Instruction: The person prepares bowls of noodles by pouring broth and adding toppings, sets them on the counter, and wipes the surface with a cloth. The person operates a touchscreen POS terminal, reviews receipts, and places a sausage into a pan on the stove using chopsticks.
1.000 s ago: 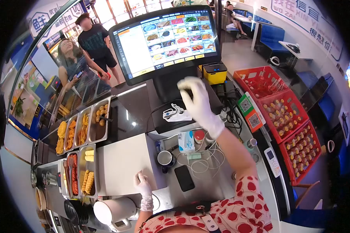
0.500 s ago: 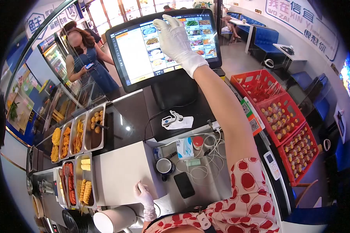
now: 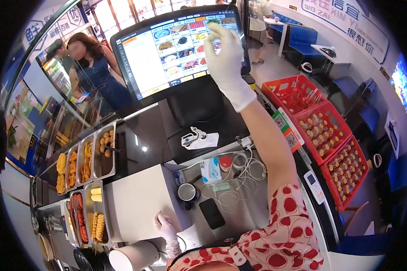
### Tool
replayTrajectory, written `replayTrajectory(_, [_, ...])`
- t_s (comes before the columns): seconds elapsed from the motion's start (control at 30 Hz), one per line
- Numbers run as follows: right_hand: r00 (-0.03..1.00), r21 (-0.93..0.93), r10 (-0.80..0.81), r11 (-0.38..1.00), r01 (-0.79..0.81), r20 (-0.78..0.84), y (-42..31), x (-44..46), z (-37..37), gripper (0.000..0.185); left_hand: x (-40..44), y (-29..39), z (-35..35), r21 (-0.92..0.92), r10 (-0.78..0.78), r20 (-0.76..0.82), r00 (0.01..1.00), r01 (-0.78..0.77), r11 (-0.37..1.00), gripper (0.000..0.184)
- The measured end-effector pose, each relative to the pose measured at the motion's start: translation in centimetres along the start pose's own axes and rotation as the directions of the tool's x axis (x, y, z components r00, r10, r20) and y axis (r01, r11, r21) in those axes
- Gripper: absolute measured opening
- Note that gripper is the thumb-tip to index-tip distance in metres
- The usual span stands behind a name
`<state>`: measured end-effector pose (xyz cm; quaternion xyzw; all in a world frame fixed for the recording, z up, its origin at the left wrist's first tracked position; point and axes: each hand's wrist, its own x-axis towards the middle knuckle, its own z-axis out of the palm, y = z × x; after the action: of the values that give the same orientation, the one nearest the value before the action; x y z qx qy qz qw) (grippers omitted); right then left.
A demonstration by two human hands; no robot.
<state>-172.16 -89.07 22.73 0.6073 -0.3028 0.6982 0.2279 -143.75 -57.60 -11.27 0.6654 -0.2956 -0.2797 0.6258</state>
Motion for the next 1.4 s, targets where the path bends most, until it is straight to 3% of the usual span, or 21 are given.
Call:
replayTrajectory(0.03, [0.994,-0.043,0.111,0.993,-0.111,-0.017,-0.1,-0.7,-1.3,0.029,0.1,-0.3,-0.1,0.002,-0.013,0.008,1.0,0.013,1.0,0.019])
replayTrajectory(0.17, [0.977,-0.045,0.212,0.977,-0.211,0.035,1.4,-3.3,-5.0,0.022,0.0,0.4,0.1,-0.011,0.007,0.011,1.0,-0.006,1.0,0.02])
replayTrajectory(0.23, [0.922,0.069,0.379,0.921,-0.384,0.076,1.5,-3.9,-6.0,0.018,0.1,-0.2,0.0,-0.003,0.015,0.008,1.0,-0.015,1.0,0.02])
replayTrajectory(0.3, [0.899,0.109,0.424,0.894,-0.434,0.108,1.3,-4.0,-6.6,0.02,0.3,-0.9,-0.1,0.006,0.025,0.002,1.0,-0.025,1.0,0.02])
replayTrajectory(0.5, [0.948,0.153,0.313,0.936,-0.318,0.056,2.4,-5.1,-6.3,0.019,0.1,-0.2,0.1,0.004,-0.004,-0.011,1.0,0.004,1.0,0.02])
replayTrajectory(0.6, [0.959,0.085,0.239,0.963,-0.254,0.155,2.4,-5.4,-6.3,0.02,0.1,-0.1,0.1,-0.063,-0.028,-0.007,1.0,0.028,0.998,0.019])
replayTrajectory(0.67, [0.969,0.044,0.081,0.995,-0.094,0.234,2.0,-5.3,-6.5,0.019,0.1,0.0,0.2,-0.058,-0.011,0.003,1.0,0.011,0.998,0.019])
replayTrajectory(0.8, [0.968,-0.001,-0.014,1.0,0.014,0.249,1.5,-5.1,-6.5,0.017,0.2,0.0,0.2,-0.065,-0.012,0.01,1.0,0.013,0.998,0.019])
replayTrajectory(0.9, [0.98,-0.053,0.071,0.997,-0.062,0.187,1.7,-4.7,-6.4,0.017,0.3,-0.4,0.1,-0.075,-0.021,0.024,0.999,0.022,0.997,0.018])
replayTrajectory(0.97, [0.957,-0.067,0.148,0.989,-0.136,0.248,3.1,-5.0,-6.3,0.021,0.3,-0.2,0.1,0.018,0.031,0.014,0.999,-0.031,0.999,0.018])
replayTrajectory(1.03, [0.956,-0.137,0.058,0.99,-0.018,0.289,4.2,-5.3,-5.5,0.025,0.1,0.1,0.1,0.029,-0.009,0.018,1.0,0.009,1.0,0.017])
replayTrajectory(1.07, [0.922,-0.14,0.098,0.989,-0.048,0.375,4.7,-5.4,-5.1,0.033,0.1,0.2,0.1,0.038,-0.01,0.019,1.0,0.009,0.999,0.017])
replayTrajectory(1.2, [0.916,-0.159,0.009,0.985,0.06,0.4,5.1,-5.4,-2.7,0.044,0.2,0.1,0.1,0.048,-0.011,0.002,1.0,0.011,0.999,0.017])
replayTrajectory(1.4, [0.921,-0.253,0.029,0.964,0.076,0.389,4.7,-5.7,-0.2,0.045,0.0,0.3,0.2,0.009,-0.006,0.002,1.0,0.006,1.0,0.017])
